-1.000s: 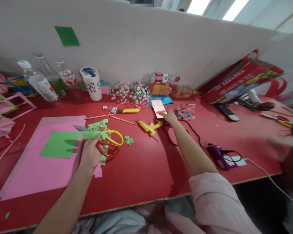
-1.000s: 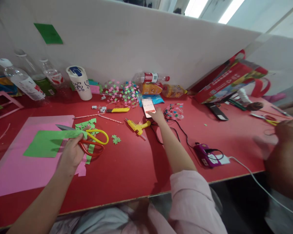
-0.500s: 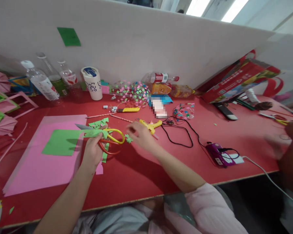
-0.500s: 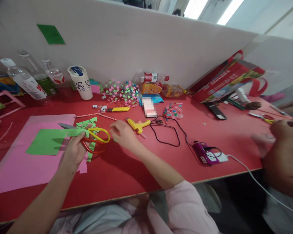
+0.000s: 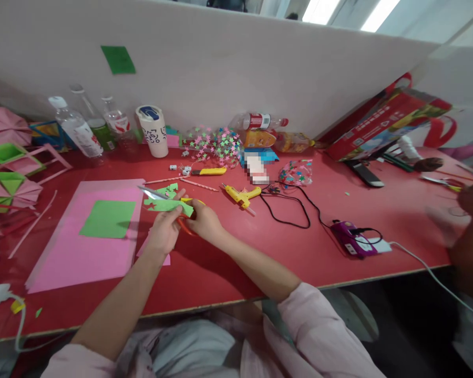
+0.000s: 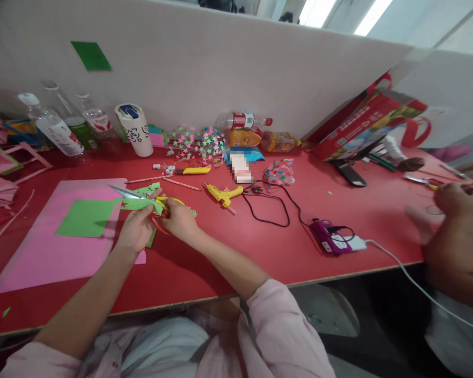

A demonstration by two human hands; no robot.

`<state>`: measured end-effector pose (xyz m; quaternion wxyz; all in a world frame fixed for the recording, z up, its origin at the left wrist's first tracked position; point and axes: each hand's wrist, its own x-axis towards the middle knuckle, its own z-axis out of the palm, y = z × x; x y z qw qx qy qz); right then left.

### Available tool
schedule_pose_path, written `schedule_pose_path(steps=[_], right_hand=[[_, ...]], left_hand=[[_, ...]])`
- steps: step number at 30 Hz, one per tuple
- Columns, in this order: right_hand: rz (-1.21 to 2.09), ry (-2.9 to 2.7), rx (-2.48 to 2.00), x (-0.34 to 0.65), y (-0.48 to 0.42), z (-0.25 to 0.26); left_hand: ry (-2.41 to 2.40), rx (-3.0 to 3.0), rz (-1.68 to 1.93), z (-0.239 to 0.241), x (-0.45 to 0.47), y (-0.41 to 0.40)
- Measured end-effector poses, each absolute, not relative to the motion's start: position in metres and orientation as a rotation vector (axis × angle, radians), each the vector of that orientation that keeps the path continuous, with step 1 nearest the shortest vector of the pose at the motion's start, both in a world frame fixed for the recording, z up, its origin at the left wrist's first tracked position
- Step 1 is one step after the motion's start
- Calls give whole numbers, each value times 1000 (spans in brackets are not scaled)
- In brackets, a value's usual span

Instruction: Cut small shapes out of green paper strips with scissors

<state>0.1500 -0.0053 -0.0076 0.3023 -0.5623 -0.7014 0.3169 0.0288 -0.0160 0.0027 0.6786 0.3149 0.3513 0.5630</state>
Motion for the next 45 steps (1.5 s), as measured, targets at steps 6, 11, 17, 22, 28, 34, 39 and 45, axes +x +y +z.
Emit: schedule_pose_path(steps=[6, 11, 17, 22, 28, 34, 39, 45], right_hand=[[1249, -1280, -1261, 174, 2, -2], [1426, -1134, -1104, 173, -11, -2], [1395, -1074, -1057, 170, -21, -18], [1346, -1084, -1031, 175, -19, -24], [1291, -1107, -1015, 172, -22, -22], [1254, -1114, -1044, 170, -19, -12], [1322, -1133, -1043, 167, -16, -11], [1272, -1114, -1068, 169, -23, -16]], left_hand=[[922, 843, 1292, 13, 15, -8], [1077, 1108, 1146, 5, 15, -3], [1079, 1160, 1162, -15, 19, -11], [1139, 1271, 1079, -19, 15, -13], [1197, 1241, 1067, -24, 17, -9], [948, 991, 1115, -17, 20, -11], [886, 789, 1148, -12, 17, -9], [931, 839, 1114, -18, 17, -9]])
